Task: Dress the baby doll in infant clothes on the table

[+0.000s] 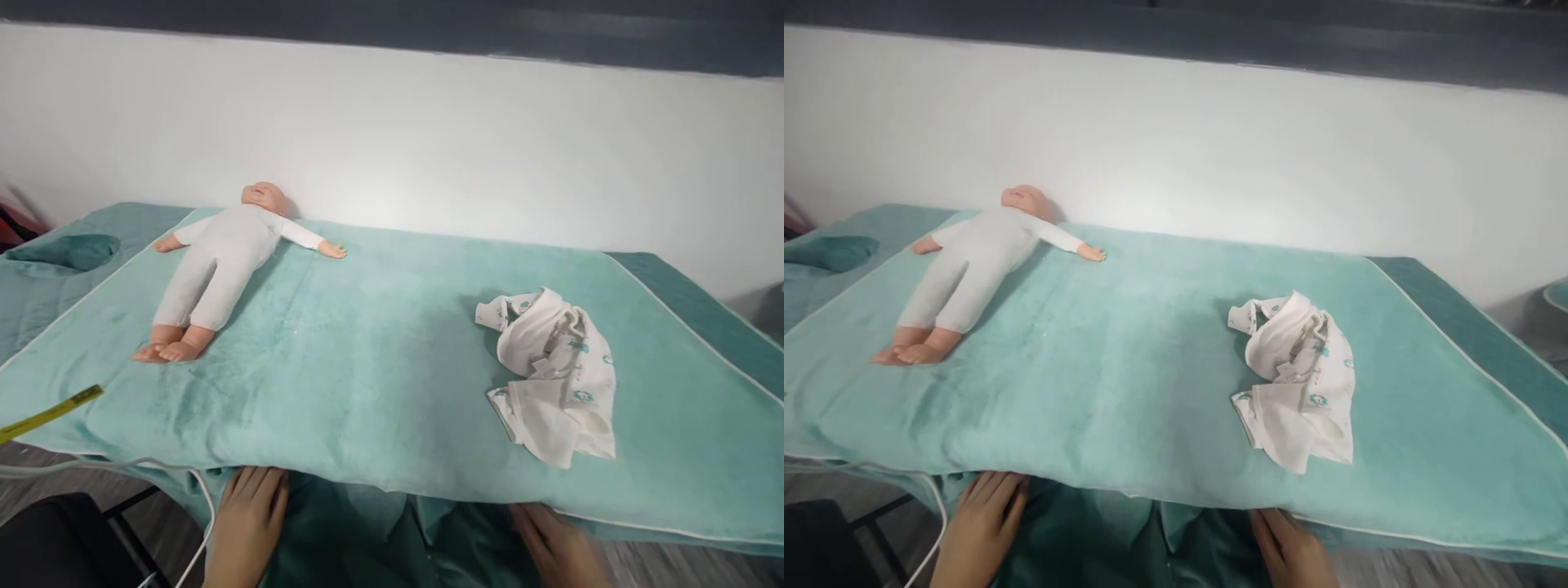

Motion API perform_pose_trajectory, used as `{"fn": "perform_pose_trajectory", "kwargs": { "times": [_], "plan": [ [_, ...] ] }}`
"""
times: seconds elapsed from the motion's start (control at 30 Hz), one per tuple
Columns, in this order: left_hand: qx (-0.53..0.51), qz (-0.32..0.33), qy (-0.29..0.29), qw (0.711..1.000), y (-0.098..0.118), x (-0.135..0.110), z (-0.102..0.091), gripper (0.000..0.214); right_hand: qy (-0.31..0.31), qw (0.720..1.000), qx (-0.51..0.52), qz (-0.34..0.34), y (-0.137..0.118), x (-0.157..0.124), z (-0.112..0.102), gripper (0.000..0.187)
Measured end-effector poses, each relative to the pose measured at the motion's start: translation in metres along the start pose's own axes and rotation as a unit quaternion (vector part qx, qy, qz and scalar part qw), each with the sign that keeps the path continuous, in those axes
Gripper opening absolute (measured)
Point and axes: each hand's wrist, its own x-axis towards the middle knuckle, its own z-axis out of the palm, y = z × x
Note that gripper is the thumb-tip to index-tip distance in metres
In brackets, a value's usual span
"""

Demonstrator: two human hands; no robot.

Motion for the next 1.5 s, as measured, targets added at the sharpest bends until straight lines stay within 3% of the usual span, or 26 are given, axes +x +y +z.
{"fn": "perform_pose_trajectory", "kwargs": {
  "times": [0.23,0.3,0.4,0.47,0.57,0.67,0.73,0.83,0.97,1.1,1.2,1.3,1.4,1.5],
  "plan": [
    [-0.032,-0.040,-0.010,0.999,0.004,0.007,-0.003,0.027,0.004,0.998,0.046,0.042,-0.005,0.010,0.010,0.055],
    [-0.046,-0.053,-0.012,0.997,0.002,0.006,-0.003,0.027,-0.038,0.997,0.060,0.042,-0.010,0.010,0.002,0.054],
    [-0.052,-0.058,-0.001,0.997,0.000,0.005,-0.002,0.028,-0.104,0.990,0.085,0.031,-0.021,0.012,-0.026,0.051],
    [-0.061,-0.052,0.021,0.997,0.000,0.004,-0.002,0.027,-0.057,0.994,0.089,0.033,-0.026,0.019,-0.053,0.047],
    [-0.111,-0.020,0.054,0.992,0.007,0.004,-0.002,0.025,0.146,0.986,0.055,0.059,-0.030,0.044,-0.094,0.046],
    [-0.172,0.019,0.066,0.983,0.023,0.013,-0.007,0.022,0.253,0.966,-0.020,0.047,-0.035,0.081,-0.124,0.061],
    [-0.202,0.036,0.055,0.977,0.038,0.025,-0.013,0.023,0.253,0.962,-0.094,0.033,-0.042,0.103,-0.136,0.064],
    [-0.239,0.044,0.033,0.970,0.062,0.049,-0.024,0.027,0.210,0.965,-0.156,0.033,-0.061,0.124,-0.149,0.044],
    [-0.337,0.009,0.005,0.941,0.093,0.090,-0.031,0.025,0.233,0.968,-0.067,0.063,-0.091,0.139,-0.173,0.032],
    [-0.481,-0.059,-0.082,0.871,0.124,0.130,-0.025,0.021,0.228,0.973,-0.026,0.007,-0.109,0.144,-0.181,0.036],
    [-0.604,-0.137,-0.160,0.769,0.145,0.153,-0.017,0.022,0.135,0.979,-0.136,-0.070,-0.104,0.132,-0.164,0.031],
    [-0.689,-0.171,-0.220,0.669,0.161,0.173,-0.013,0.023,0.040,0.962,-0.209,-0.169,-0.086,0.115,-0.142,0.022],
    [-0.762,-0.167,-0.259,0.569,0.173,0.189,-0.010,0.026,0.015,0.941,-0.262,-0.213,-0.064,0.105,-0.135,0.033],
    [-0.822,-0.176,-0.266,0.472,0.183,0.200,-0.003,0.032,0.028,0.935,-0.293,-0.199,-0.054,0.104,-0.145,0.025]
  ]
}}
